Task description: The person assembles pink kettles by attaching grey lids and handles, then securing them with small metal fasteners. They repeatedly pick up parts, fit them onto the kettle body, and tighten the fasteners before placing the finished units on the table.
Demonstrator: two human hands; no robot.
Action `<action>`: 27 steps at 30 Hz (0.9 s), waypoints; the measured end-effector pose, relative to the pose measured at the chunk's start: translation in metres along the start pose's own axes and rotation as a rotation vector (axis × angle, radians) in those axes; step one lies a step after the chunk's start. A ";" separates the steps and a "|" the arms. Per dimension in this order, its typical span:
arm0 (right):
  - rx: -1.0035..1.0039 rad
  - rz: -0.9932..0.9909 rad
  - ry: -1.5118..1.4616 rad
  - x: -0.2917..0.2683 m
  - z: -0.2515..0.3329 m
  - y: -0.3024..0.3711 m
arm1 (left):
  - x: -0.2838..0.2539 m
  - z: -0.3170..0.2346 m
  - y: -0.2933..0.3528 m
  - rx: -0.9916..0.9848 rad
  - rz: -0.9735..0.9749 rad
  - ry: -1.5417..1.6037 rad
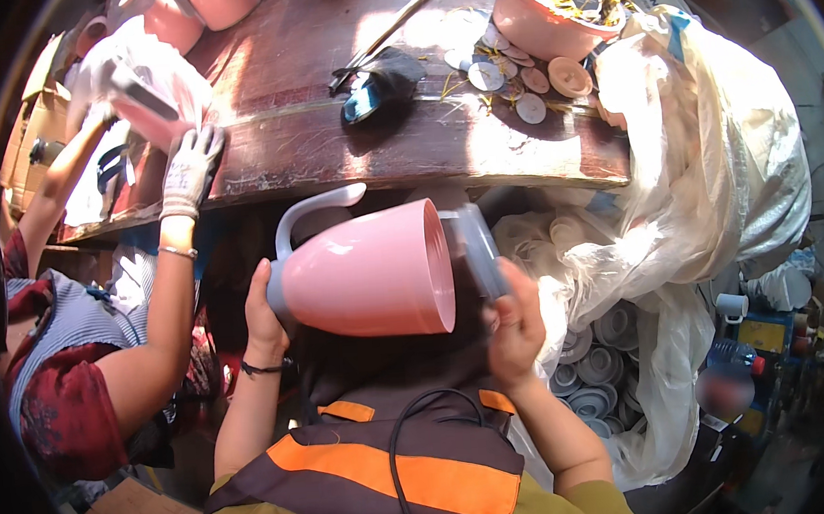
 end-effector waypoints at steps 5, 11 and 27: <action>-0.306 0.038 0.153 0.039 0.036 0.005 | 0.014 0.016 0.012 -0.046 0.036 0.089; -0.487 0.106 0.147 0.035 0.043 0.020 | 0.013 0.024 0.015 -0.167 0.019 0.124; 0.093 0.288 -0.293 0.035 -0.018 -0.025 | 0.044 -0.054 0.028 0.141 -0.028 -0.304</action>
Point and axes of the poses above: each hand's wrist, its own y-axis away from the middle knuckle, its own x-axis out of the palm, z = x × y, the point moved 9 cm from there along -y, towards the middle knuckle, and after that the axes turned 4 degrees about -x, right-handed, at the moved point
